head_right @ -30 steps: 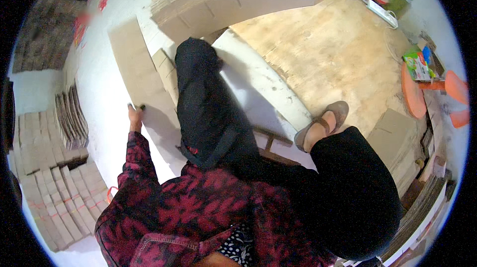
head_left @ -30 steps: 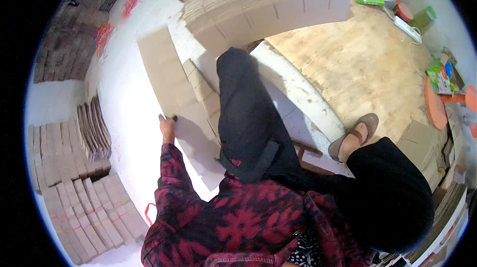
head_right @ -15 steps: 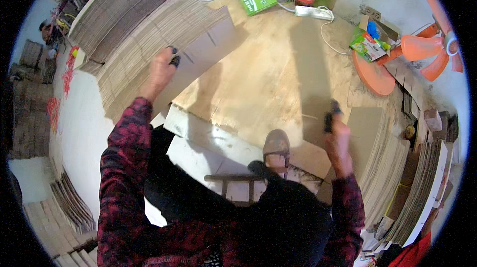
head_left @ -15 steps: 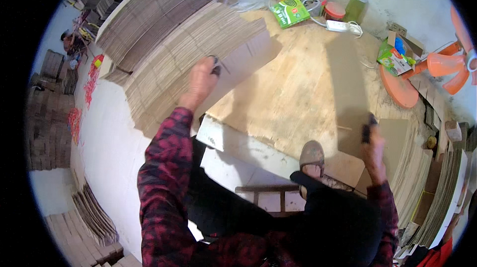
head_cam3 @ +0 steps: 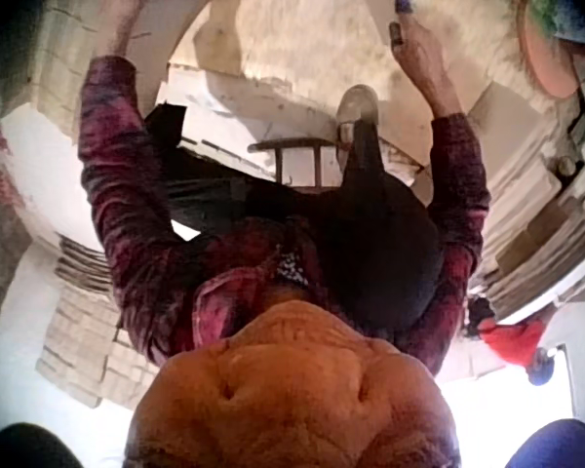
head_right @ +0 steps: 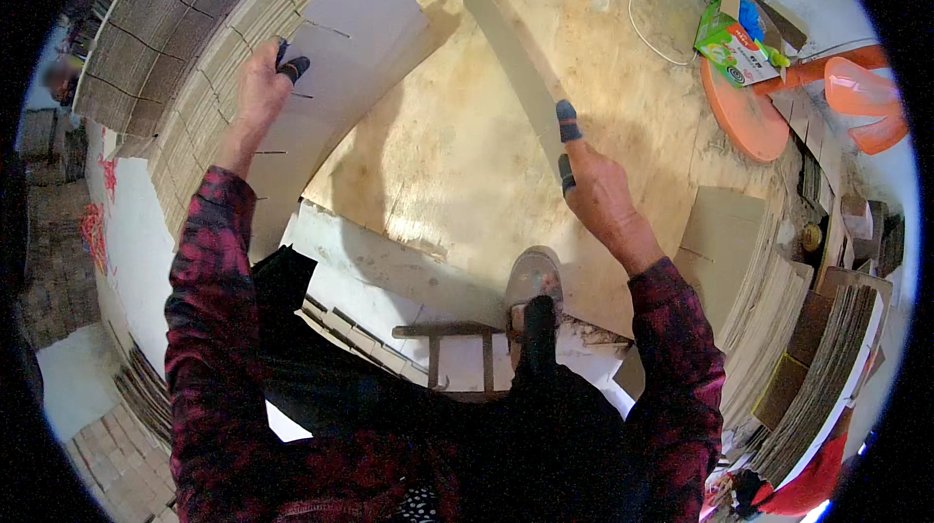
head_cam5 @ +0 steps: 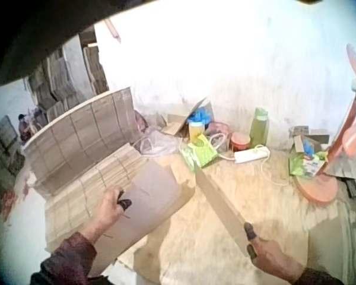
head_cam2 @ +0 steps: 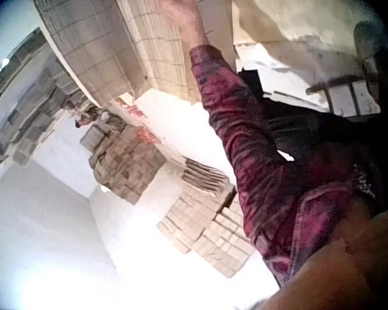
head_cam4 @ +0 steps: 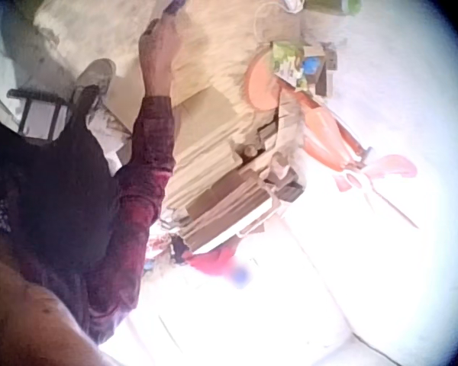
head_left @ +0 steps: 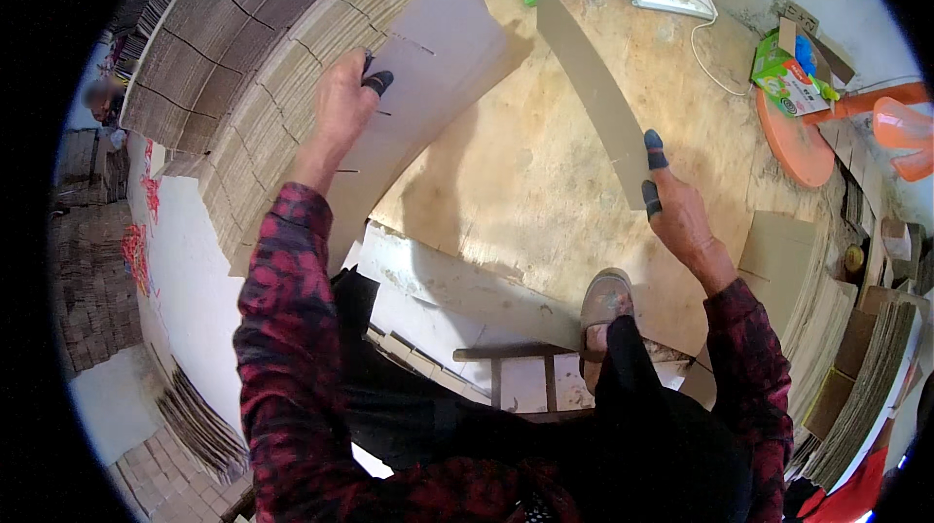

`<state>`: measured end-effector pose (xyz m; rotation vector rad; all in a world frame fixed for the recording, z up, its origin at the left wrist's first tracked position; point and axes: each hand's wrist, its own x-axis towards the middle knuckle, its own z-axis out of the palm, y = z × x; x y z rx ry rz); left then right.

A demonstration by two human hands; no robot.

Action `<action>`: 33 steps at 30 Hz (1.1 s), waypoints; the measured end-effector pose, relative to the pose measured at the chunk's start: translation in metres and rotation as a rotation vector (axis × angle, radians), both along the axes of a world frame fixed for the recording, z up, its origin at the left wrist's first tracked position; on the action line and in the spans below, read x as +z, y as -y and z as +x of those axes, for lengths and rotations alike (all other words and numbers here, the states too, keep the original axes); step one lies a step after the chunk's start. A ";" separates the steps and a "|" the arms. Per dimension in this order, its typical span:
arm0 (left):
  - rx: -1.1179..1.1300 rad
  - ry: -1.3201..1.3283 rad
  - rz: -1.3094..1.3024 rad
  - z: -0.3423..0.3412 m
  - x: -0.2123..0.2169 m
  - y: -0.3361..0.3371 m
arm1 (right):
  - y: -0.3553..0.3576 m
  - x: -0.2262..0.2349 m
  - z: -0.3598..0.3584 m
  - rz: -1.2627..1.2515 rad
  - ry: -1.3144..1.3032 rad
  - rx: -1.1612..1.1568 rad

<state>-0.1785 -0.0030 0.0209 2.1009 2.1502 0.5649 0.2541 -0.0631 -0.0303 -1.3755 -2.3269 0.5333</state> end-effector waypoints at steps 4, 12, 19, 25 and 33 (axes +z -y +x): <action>-0.139 0.278 -0.252 -0.002 -0.008 -0.007 | 0.006 0.006 0.002 0.093 -0.116 0.002; -0.270 -0.008 -0.086 0.042 -0.008 -0.006 | -0.014 0.062 -0.061 0.316 -0.312 0.101; -0.357 -0.039 -0.120 0.110 -0.020 0.011 | -0.011 0.064 -0.067 0.269 -0.344 0.093; -0.453 -0.066 -0.165 0.151 -0.012 0.024 | 0.011 0.079 -0.046 0.284 -0.328 0.046; -0.510 -0.117 -0.132 0.182 -0.011 0.038 | 0.032 0.070 -0.029 0.409 -0.227 0.000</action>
